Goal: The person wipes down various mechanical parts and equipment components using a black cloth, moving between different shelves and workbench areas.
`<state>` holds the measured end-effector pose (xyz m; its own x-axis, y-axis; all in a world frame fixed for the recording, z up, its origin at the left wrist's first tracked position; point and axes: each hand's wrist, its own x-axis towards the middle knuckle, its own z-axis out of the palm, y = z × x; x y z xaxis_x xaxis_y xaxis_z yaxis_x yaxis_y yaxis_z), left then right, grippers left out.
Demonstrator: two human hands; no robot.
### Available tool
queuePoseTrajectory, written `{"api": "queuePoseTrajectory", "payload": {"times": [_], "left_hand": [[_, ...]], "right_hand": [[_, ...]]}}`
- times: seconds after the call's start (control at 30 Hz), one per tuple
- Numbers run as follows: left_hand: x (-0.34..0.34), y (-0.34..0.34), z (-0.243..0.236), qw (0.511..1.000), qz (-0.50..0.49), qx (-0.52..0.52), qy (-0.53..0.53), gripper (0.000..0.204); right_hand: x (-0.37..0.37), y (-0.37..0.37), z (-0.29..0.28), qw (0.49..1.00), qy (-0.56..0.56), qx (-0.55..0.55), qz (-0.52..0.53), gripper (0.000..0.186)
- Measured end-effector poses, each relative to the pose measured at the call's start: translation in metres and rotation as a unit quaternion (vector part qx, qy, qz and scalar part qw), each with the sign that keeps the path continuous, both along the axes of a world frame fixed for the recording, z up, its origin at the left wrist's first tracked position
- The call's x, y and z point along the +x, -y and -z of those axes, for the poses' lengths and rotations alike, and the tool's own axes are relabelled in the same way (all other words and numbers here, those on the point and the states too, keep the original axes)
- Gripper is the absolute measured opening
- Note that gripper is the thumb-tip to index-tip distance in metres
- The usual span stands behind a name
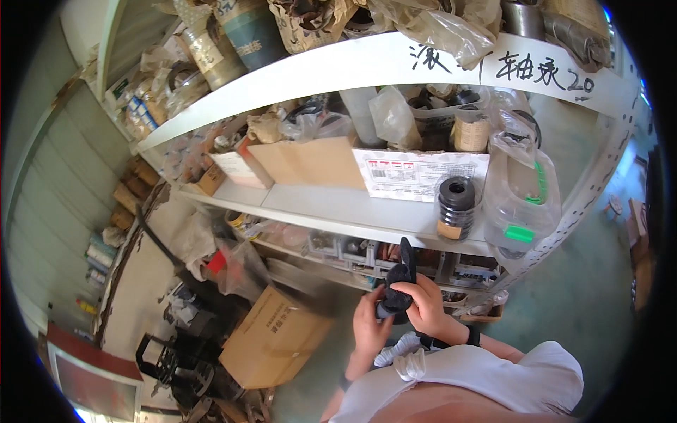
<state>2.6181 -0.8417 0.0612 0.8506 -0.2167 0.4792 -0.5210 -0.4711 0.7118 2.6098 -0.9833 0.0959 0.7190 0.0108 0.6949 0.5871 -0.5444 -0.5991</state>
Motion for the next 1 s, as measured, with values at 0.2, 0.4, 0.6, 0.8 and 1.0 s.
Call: {"api": "queuePoseTrajectory", "payload": {"times": [0.2, 0.4, 0.6, 0.8, 1.0], "left_hand": [[0.056, -0.015, 0.000, 0.984, 0.098, -0.127, -0.081, 0.042], [0.120, -0.029, -0.026, 0.958, 0.232, -0.167, -0.023, 0.030], [0.155, -0.023, -0.088, 0.942, 0.277, -0.184, 0.044, 0.021], [0.172, -0.042, -0.094, 0.921, 0.318, -0.200, -0.104, 0.029], [0.217, -0.071, -0.063, 0.929, 0.268, -0.252, -0.039, 0.023]], "right_hand": [[0.026, -0.019, -0.042, 0.978, 0.195, -0.024, 0.069, 0.043], [0.064, -0.048, -0.090, 0.953, 0.209, -0.088, 0.203, 0.054], [0.128, -0.057, -0.168, 0.842, 0.284, -0.165, 0.428, 0.082], [0.171, -0.061, -0.187, 0.756, 0.276, -0.233, 0.547, 0.074], [0.218, -0.104, -0.187, 0.749, 0.314, -0.300, 0.501, 0.069]]}}
